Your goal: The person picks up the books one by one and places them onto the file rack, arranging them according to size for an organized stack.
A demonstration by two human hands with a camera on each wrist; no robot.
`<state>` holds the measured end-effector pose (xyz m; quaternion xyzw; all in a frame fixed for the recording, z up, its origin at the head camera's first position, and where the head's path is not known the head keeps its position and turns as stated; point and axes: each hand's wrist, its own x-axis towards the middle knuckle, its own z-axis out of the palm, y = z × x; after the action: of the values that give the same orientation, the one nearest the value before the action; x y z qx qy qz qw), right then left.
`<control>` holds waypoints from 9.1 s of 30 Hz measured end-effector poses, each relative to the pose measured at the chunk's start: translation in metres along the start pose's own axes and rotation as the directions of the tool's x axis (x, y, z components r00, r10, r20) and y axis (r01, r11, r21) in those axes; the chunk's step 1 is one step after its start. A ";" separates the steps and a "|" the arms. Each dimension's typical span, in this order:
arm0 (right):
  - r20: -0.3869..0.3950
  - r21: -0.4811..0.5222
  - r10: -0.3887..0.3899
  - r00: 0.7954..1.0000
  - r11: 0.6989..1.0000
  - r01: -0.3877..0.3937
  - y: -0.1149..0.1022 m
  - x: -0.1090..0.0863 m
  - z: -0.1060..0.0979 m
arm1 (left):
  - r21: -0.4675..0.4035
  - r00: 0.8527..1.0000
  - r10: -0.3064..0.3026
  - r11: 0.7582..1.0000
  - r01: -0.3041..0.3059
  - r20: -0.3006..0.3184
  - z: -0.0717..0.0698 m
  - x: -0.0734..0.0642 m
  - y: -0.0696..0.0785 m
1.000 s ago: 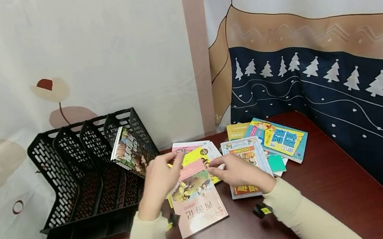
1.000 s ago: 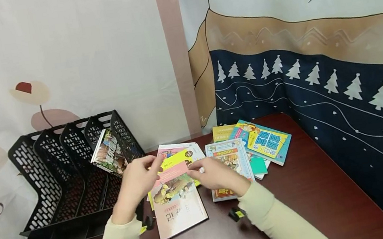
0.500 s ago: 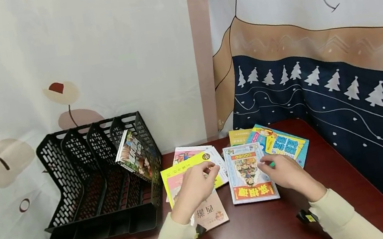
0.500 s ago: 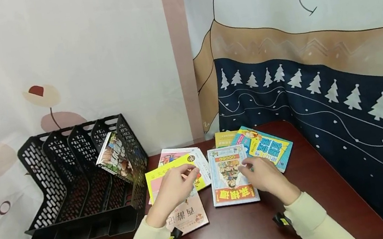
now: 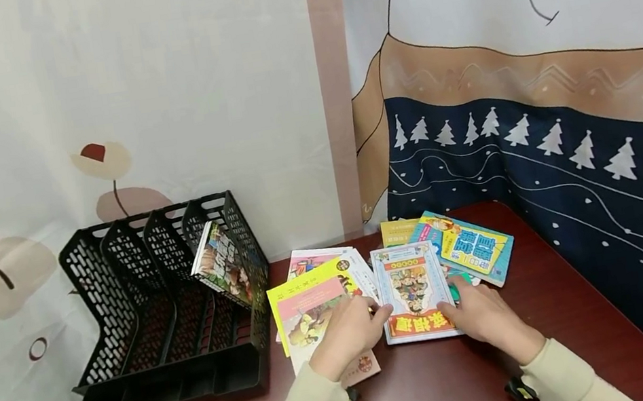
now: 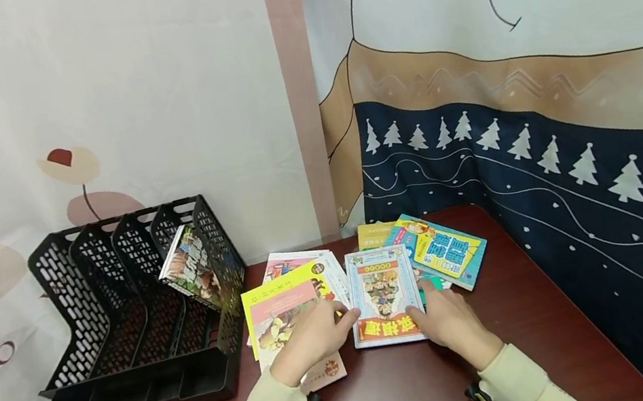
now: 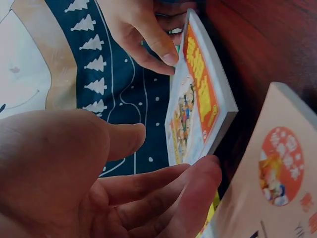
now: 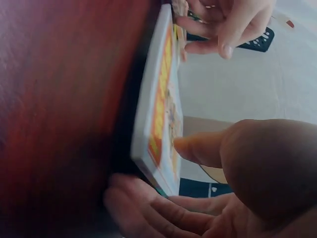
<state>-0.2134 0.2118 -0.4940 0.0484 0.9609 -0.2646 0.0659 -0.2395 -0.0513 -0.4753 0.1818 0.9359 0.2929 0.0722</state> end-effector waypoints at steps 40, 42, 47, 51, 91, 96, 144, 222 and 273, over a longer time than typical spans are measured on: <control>0.105 0.891 -0.496 0.862 0.432 0.140 -0.100 0.036 0.000 | -0.780 0.981 -0.104 0.623 -0.065 -0.165 -0.079 0.012 -0.023; 0.138 0.882 -0.514 0.847 0.453 0.131 -0.094 0.035 0.000 | -0.827 0.989 -0.077 0.559 -0.063 -0.127 -0.075 0.013 -0.022; 0.189 0.831 -0.506 0.842 0.539 0.137 -0.089 0.040 -0.002 | -0.763 0.986 -0.062 0.641 -0.080 -0.156 -0.071 0.017 -0.027; 0.192 0.780 -0.454 0.870 0.609 0.146 -0.090 0.048 -0.006 | -0.709 0.986 -0.061 0.702 -0.067 -0.154 -0.076 0.019 -0.034; -0.043 0.438 -0.397 0.917 0.817 0.374 -0.096 0.041 -0.015 | 0.106 0.945 0.100 0.992 -0.070 -0.311 -0.099 0.008 -0.046; -0.058 0.567 -0.275 0.960 0.782 0.258 -0.087 0.041 -0.021 | 0.103 0.891 0.112 0.992 -0.073 -0.440 -0.100 0.012 -0.046; 0.326 0.571 -0.540 0.776 0.767 0.293 -0.082 0.053 -0.014 | -0.285 0.990 0.100 0.950 -0.124 -0.096 -0.103 0.009 -0.047; -0.045 0.834 -0.263 0.964 0.521 0.181 -0.091 0.051 -0.013 | -0.497 0.989 0.107 0.867 -0.041 0.105 -0.091 0.011 -0.035; 0.180 0.434 -0.460 0.870 0.830 0.349 -0.260 0.027 0.126 | -0.038 0.579 -0.144 0.981 0.191 -0.802 -0.234 -0.131 -0.117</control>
<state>-0.2607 -0.0739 -0.4745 -0.1834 0.8583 -0.4613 0.1303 -0.2100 -0.3129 -0.3477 -0.0564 0.8886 0.3103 -0.3329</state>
